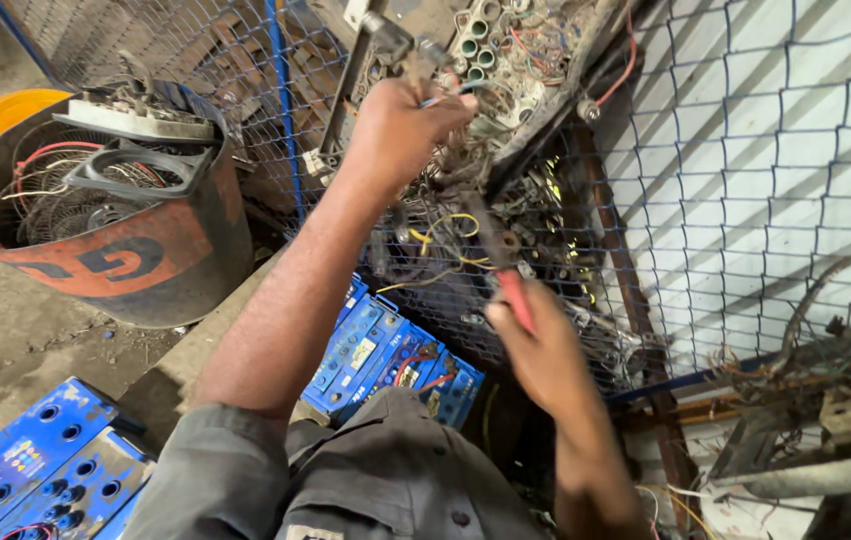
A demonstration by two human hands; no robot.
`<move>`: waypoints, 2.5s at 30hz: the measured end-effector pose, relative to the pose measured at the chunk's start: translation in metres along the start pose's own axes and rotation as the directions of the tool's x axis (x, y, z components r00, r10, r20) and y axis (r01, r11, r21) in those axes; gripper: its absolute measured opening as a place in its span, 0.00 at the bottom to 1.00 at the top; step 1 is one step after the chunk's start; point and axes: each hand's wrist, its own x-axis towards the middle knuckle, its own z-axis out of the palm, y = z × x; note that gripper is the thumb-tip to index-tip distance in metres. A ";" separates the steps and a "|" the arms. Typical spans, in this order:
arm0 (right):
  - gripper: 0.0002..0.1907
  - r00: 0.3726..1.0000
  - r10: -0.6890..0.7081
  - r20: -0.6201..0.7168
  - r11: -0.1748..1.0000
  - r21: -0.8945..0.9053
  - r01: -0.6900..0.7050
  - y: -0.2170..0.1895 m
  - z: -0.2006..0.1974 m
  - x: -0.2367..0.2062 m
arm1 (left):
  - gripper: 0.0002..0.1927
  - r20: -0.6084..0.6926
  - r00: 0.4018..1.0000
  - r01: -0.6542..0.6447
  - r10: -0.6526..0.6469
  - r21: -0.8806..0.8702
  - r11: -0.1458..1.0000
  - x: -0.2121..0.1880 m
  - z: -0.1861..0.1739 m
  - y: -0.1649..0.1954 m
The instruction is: The person uses pliers to cut and remove wires from a wall-mounted electrical panel, then sits on the floor to strip and prepare wires for a separate electronic device.
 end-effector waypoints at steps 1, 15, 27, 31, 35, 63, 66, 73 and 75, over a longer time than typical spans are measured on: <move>0.13 0.999 0.047 0.007 0.984 0.170 -0.048 0.009 -0.006 0.000 | 0.12 -0.005 0.989 -0.147 0.149 0.118 0.982 0.007 -0.003 0.001; 0.21 0.881 -0.038 0.471 0.605 0.713 -0.355 0.005 -0.056 0.052 | 0.11 0.022 0.993 -0.120 0.120 -0.003 0.993 0.044 0.021 -0.018; 0.20 0.893 -0.449 -0.033 0.531 -0.813 0.238 -0.044 -0.033 0.069 | 0.13 0.171 0.980 -0.137 0.105 0.190 0.972 0.044 0.020 0.015; 0.19 0.870 -0.492 -0.011 0.378 -0.903 0.203 -0.056 -0.027 0.079 | 0.12 0.222 0.836 -0.549 0.503 0.302 0.779 0.046 0.029 0.023; 0.18 0.927 -0.369 0.060 0.290 -0.941 0.176 -0.059 -0.019 0.089 | 0.10 0.326 0.808 -0.583 0.491 0.322 0.746 0.049 0.036 0.021; 0.14 0.951 -0.308 0.031 -0.011 -1.000 0.030 -0.062 0.003 0.107 | 0.14 0.366 0.835 -0.487 0.412 0.141 0.862 0.099 0.055 -0.004; 0.15 0.938 -0.344 0.028 0.249 -0.961 0.121 -0.056 -0.012 0.103 | 0.18 0.403 0.876 -0.364 0.264 0.195 0.911 0.096 0.063 -0.012; 0.19 0.961 -0.231 0.155 0.328 -0.917 0.226 -0.042 -0.068 0.086 | 0.12 0.142 0.976 -0.077 0.166 -0.489 0.869 0.093 0.001 0.001; 0.14 0.969 -0.228 0.097 0.342 -0.923 0.174 -0.037 -0.071 0.084 | 0.09 0.242 0.958 0.017 0.154 -0.585 0.811 0.095 -0.031 -0.001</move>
